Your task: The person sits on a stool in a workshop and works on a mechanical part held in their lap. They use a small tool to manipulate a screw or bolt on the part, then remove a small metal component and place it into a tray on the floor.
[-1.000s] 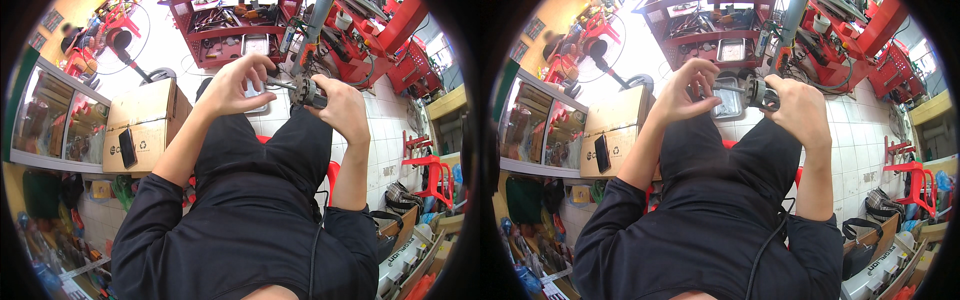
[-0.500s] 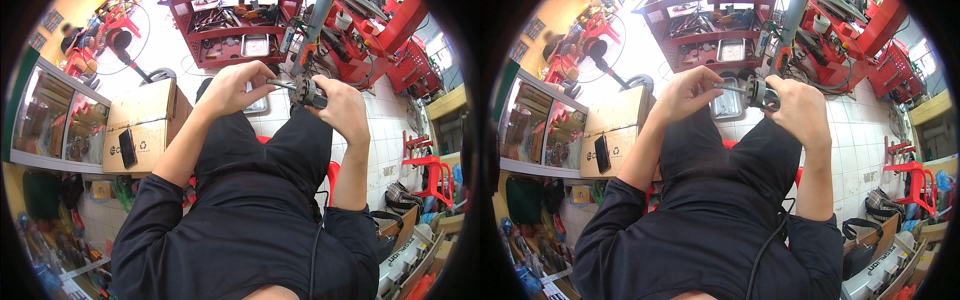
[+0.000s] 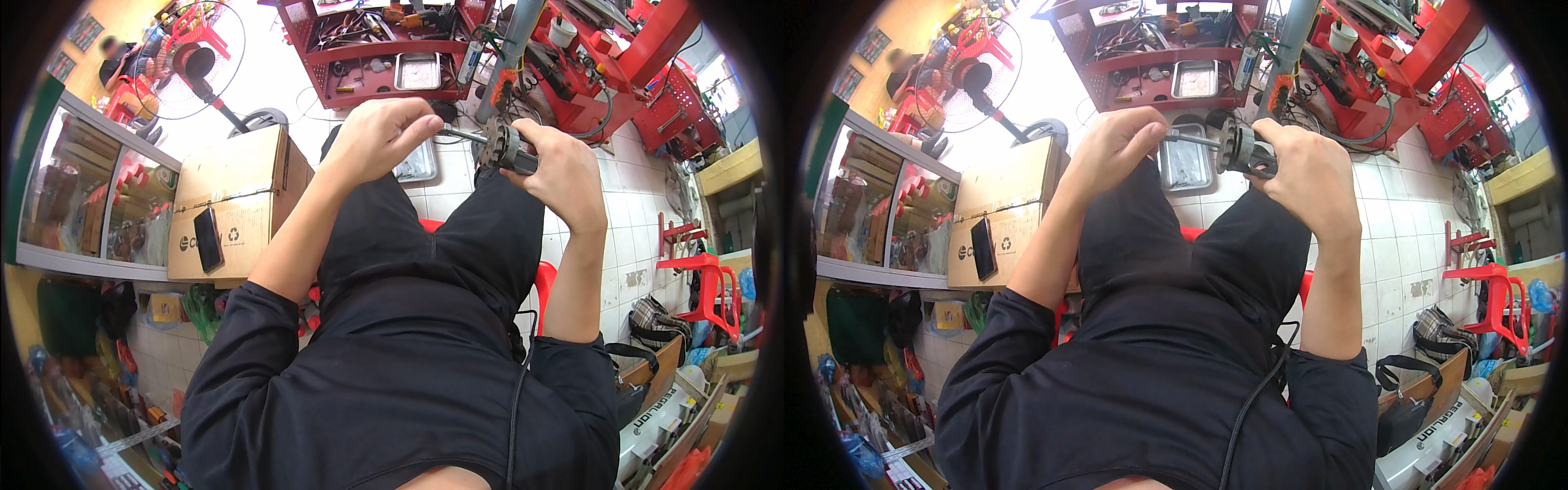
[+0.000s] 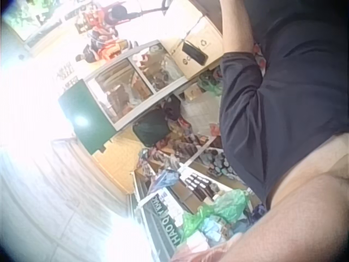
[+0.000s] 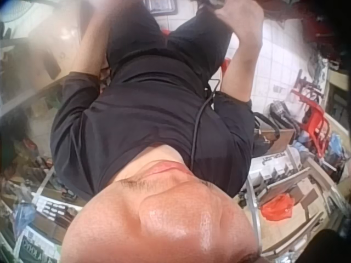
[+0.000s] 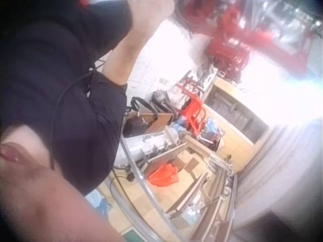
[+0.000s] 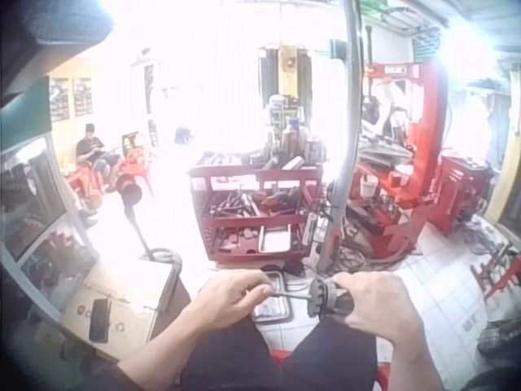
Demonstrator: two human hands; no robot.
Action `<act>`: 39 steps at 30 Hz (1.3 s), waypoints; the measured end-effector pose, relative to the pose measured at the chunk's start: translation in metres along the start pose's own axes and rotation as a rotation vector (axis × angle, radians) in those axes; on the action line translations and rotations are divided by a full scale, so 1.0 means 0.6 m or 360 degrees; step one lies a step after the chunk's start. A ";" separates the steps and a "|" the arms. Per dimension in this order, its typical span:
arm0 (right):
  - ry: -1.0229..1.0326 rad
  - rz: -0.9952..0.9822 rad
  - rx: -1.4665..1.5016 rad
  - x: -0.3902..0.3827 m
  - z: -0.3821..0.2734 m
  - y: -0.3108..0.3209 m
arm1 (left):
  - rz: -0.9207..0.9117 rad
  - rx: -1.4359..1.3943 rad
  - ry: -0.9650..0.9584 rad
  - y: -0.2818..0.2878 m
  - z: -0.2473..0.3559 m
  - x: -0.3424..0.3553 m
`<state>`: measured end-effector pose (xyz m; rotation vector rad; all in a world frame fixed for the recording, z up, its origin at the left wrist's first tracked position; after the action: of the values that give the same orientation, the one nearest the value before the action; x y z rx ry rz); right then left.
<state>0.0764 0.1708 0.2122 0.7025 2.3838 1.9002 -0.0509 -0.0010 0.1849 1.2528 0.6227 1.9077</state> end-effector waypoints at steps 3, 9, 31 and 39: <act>0.0021 0.0018 0.0000 0.000 -0.001 0.001 | 0.0291 -0.0267 -0.0112 0.013 0.030 0.005; -0.0006 -0.0005 -0.0030 0.000 -0.001 0.001 | 0.0038 -0.0160 -0.0038 -0.002 -0.007 -0.006; -0.0013 -0.0015 -0.0010 -0.001 -0.003 0.003 | 0.0215 -0.0265 -0.0141 0.011 0.021 0.001; 0.0031 0.0027 -0.0013 -0.001 0.001 0.000 | 0.0131 -0.0158 -0.0092 0.001 -0.005 -0.006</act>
<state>0.0773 0.1713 0.2119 0.7094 2.3880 1.9306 -0.0527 -0.0044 0.1820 1.2827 0.4475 1.9376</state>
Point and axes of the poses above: each hand's wrist, its own x-axis towards the middle knuckle, its own y-axis out of the back of the hand, z = x × y, the point moved 6 cm from there along x, towards the middle knuckle, and after that the axes turned 14 degrees about -y, right-handed, at the moved point
